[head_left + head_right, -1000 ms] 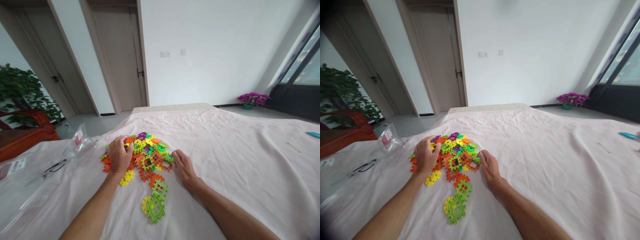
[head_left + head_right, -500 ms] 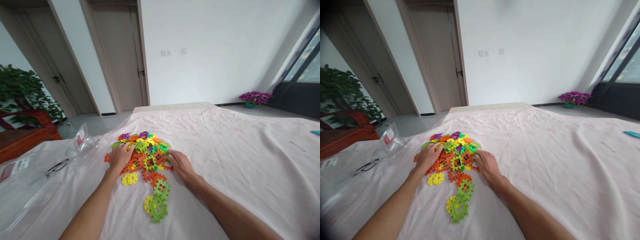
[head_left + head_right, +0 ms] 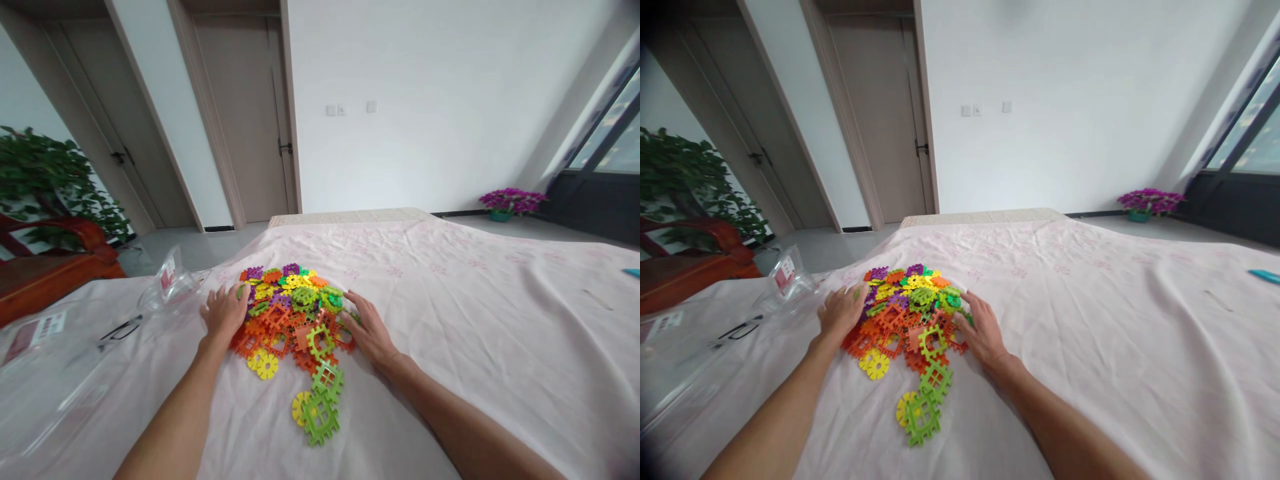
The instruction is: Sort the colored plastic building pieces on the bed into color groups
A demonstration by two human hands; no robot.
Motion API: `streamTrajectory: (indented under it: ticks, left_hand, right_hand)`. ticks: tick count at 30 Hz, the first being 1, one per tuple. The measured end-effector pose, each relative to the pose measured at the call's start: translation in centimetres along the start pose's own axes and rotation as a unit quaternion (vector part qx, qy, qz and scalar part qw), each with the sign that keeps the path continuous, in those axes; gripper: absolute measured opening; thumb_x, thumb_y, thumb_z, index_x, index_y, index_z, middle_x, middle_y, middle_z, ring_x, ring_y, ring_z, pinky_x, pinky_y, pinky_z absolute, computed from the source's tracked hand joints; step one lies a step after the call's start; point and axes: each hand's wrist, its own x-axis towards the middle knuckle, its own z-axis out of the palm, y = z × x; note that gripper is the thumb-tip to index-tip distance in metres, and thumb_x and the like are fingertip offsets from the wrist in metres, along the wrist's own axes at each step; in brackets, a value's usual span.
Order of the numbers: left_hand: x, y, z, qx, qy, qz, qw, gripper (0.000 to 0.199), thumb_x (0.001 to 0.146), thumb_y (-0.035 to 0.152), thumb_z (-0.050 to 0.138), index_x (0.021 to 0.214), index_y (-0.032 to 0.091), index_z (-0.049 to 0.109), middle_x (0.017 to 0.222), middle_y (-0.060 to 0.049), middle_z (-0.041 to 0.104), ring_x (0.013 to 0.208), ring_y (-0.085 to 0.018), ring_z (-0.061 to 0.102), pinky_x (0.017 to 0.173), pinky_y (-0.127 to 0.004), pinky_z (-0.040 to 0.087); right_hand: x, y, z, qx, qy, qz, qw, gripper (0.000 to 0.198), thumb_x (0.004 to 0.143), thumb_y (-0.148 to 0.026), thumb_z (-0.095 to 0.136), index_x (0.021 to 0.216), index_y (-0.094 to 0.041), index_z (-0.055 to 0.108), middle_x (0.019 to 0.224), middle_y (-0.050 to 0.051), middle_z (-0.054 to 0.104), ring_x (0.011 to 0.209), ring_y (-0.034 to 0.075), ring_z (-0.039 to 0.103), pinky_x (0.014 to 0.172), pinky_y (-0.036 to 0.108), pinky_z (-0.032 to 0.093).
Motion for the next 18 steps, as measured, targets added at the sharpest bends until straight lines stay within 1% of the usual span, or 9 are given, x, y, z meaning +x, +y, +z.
streamTrajectory:
  ticks: [1, 2, 3, 6, 9, 11, 14, 16, 18]
  left_hand:
    - [0.1, -0.7, 0.3, 0.021, -0.017, -0.031, 0.999, 0.062, 0.092, 0.06, 0.027, 0.128, 0.023, 0.061, 0.132, -0.019, 0.058, 0.126, -0.041, 0.048, 0.099, -0.066, 0.033]
    - [0.1, -1.2, 0.6, 0.032, -0.033, -0.046, 0.998, 0.062, 0.092, 0.06, 0.027, 0.129, 0.023, 0.059, 0.131, -0.018, 0.059, 0.124, -0.04, 0.05, 0.099, -0.064, 0.034]
    - [0.1, -1.4, 1.0, 0.033, -0.047, -0.041, 0.998, 0.061, 0.093, 0.059, 0.027, 0.13, 0.023, 0.059, 0.13, -0.017, 0.061, 0.122, -0.037, 0.052, 0.1, -0.059, 0.036]
    - [-0.1, -1.0, 1.5, 0.004, -0.061, 0.025, 0.998, 0.054, 0.095, 0.052, 0.029, 0.129, 0.023, 0.058, 0.13, -0.013, 0.062, 0.121, -0.028, 0.055, 0.103, -0.044, 0.039]
    - [-0.5, 0.1, 1.3, -0.043, -0.072, 0.036, 0.996, 0.056, 0.095, 0.053, 0.025, 0.125, 0.024, 0.062, 0.133, -0.011, 0.061, 0.121, -0.028, 0.056, 0.101, -0.042, 0.041]
    - [-0.8, 0.9, 1.1, -0.088, -0.081, 0.028, 0.992, 0.059, 0.095, 0.055, 0.022, 0.121, 0.024, 0.064, 0.131, -0.011, 0.062, 0.121, -0.03, 0.057, 0.099, -0.043, 0.042]
    - [-1.2, 2.1, 1.1, -0.168, -0.07, 0.02, 0.983, 0.056, 0.094, 0.056, 0.026, 0.116, 0.023, 0.067, 0.125, -0.011, 0.066, 0.121, -0.028, 0.057, 0.1, -0.041, 0.043]
    - [-1.4, 2.7, 1.5, -0.222, -0.058, 0.013, 0.973, 0.052, 0.094, 0.055, 0.03, 0.113, 0.023, 0.067, 0.125, -0.009, 0.066, 0.121, -0.027, 0.057, 0.103, -0.041, 0.042]
    - [-1.4, 3.0, 1.9, -0.273, -0.052, 0.012, 0.961, 0.048, 0.093, 0.052, 0.035, 0.113, 0.023, 0.068, 0.127, -0.007, 0.066, 0.123, -0.024, 0.056, 0.106, -0.039, 0.04]
  right_hand:
    - [0.2, 0.2, 0.1, -0.01, -0.019, 0.008, 1.0, 0.062, 0.091, -0.056, 0.048, 0.143, -0.024, 0.043, 0.15, 0.012, 0.04, 0.137, 0.028, 0.036, 0.112, 0.046, 0.03]
    - [0.6, 0.5, 0.2, -0.021, -0.043, 0.016, 0.999, 0.073, 0.086, -0.06, 0.053, 0.147, -0.023, 0.038, 0.154, 0.013, 0.034, 0.14, 0.029, 0.032, 0.113, 0.048, 0.028]
    - [1.2, 0.8, 0.3, -0.032, -0.069, 0.021, 0.997, 0.084, 0.081, -0.064, 0.058, 0.15, -0.023, 0.033, 0.156, 0.015, 0.029, 0.142, 0.031, 0.028, 0.114, 0.049, 0.026]
    - [3.9, 1.4, 0.4, -0.05, -0.141, 0.016, 0.989, 0.11, 0.065, -0.069, 0.071, 0.153, -0.021, 0.026, 0.159, 0.018, 0.021, 0.145, 0.036, 0.019, 0.114, 0.053, 0.021]
    - [7.3, 1.3, 0.6, -0.04, -0.181, 0.001, 0.983, 0.121, 0.056, -0.068, 0.077, 0.154, -0.02, 0.025, 0.158, 0.02, 0.021, 0.146, 0.038, 0.017, 0.114, 0.055, 0.019]
    - [9.3, 0.7, 1.2, -0.014, -0.208, -0.005, 0.978, 0.122, 0.054, -0.066, 0.079, 0.154, -0.02, 0.026, 0.157, 0.02, 0.026, 0.144, 0.039, 0.022, 0.114, 0.054, 0.022]
    - [11.1, -0.3, 2.8, 0.017, -0.248, 0.003, 0.969, 0.121, 0.049, -0.062, 0.084, 0.151, -0.019, 0.034, 0.151, 0.018, 0.039, 0.137, 0.039, 0.035, 0.112, 0.051, 0.029]
    - [11.5, -0.9, 4.1, 0.034, -0.24, 0.011, 0.97, 0.12, 0.043, -0.056, 0.088, 0.148, -0.021, 0.04, 0.145, 0.016, 0.047, 0.133, 0.038, 0.041, 0.11, 0.05, 0.032]
    - [11.6, -1.3, 5.2, 0.067, -0.209, 0.017, 0.976, 0.117, 0.041, -0.05, 0.09, 0.145, -0.025, 0.043, 0.138, 0.012, 0.055, 0.127, 0.036, 0.047, 0.108, 0.049, 0.035]
